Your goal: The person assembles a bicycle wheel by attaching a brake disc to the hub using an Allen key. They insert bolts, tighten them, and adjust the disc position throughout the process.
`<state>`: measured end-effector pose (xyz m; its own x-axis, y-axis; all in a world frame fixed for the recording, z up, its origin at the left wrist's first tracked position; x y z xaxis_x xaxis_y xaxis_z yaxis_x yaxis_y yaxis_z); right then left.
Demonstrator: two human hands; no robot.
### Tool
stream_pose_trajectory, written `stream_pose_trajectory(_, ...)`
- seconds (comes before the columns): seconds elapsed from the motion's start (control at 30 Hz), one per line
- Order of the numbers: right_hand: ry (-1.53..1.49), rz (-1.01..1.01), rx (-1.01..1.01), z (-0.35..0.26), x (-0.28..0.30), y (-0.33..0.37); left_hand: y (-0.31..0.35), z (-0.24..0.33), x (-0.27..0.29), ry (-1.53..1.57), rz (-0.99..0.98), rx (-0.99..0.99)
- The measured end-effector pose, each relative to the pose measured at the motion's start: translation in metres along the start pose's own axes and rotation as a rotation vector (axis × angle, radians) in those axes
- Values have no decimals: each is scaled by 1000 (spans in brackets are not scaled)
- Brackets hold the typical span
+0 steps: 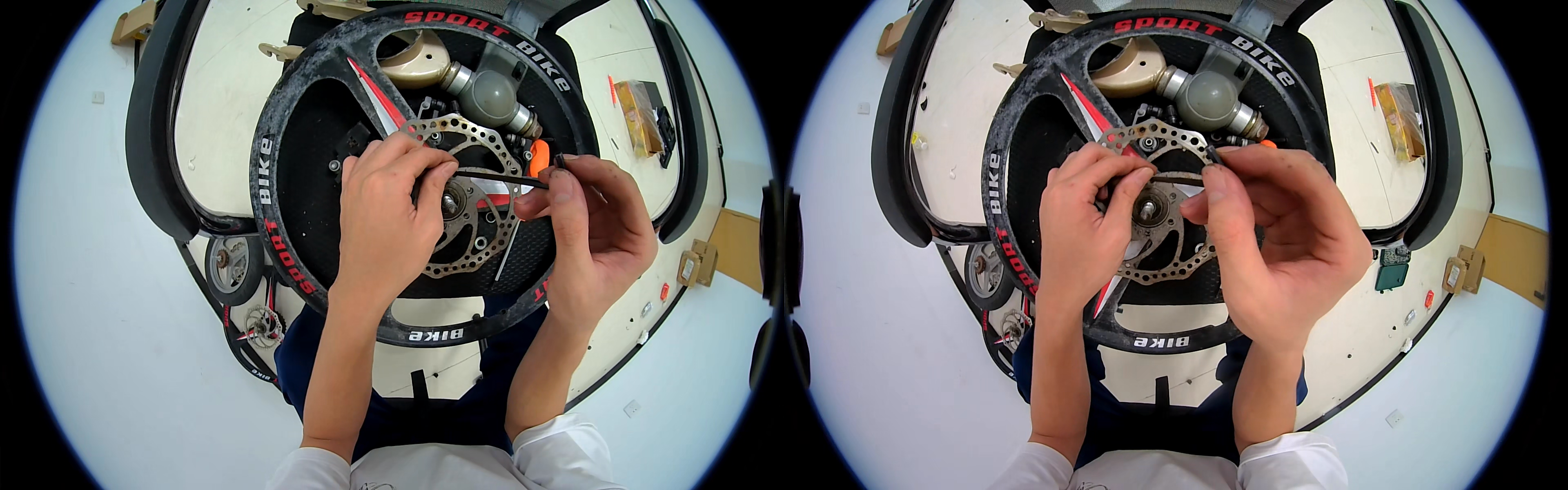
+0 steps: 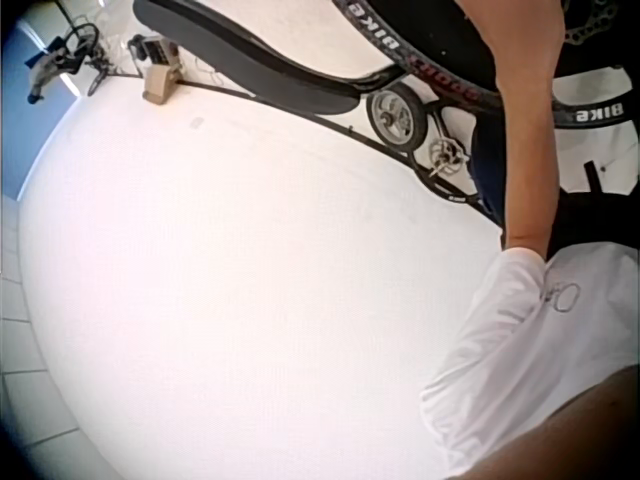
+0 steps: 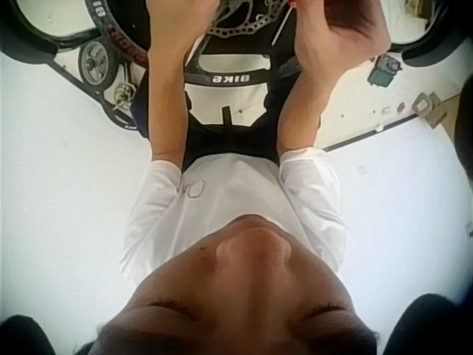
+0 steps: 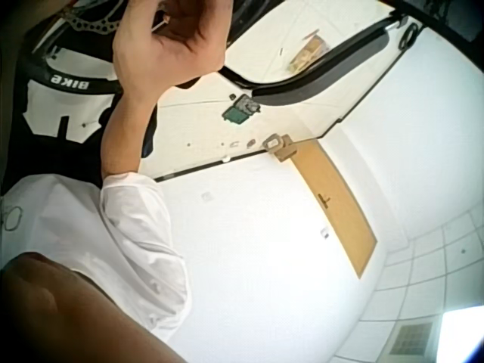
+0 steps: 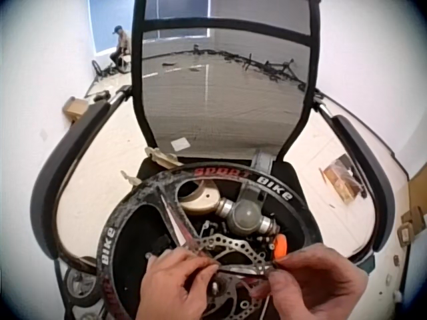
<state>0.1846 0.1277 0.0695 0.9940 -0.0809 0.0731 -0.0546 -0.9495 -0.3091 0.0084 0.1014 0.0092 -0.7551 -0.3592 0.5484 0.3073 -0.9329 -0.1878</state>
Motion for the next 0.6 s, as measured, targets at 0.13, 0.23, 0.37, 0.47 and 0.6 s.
stream_pose_trajectory(0.13, -7, -18, 11, -1, -1, 1, 0, 0, 0, -6, -11, 6)
stream_pose_trajectory(0.23, 8, -19, 16, -2, -3, 1, 0, 1, 2, -39, 22, -36)
stream_pose_trajectory(0.37, 33, -27, 33, -5, -5, 2, 0, 1, 2, -28, 18, -35)
stream_pose_trajectory(0.47, 57, -47, 48, -6, -9, 3, -1, 1, 3, -18, 6, -43)
stream_pose_trajectory(0.6, 29, -76, 69, -5, -13, 3, -1, 4, 5, 47, -32, -54)
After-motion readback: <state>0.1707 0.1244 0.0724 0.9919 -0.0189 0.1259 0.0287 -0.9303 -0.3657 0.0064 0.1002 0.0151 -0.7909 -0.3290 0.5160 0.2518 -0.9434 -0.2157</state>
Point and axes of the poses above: each hand's wrist, its own y-axis away from the middle knuckle, its own x-axis out of the back of the hand, z = x × y, the point moved 9 cm from there along -y, towards the middle knuckle, and after that the axes turned 4 degrees about z, right-handed, at the moved point
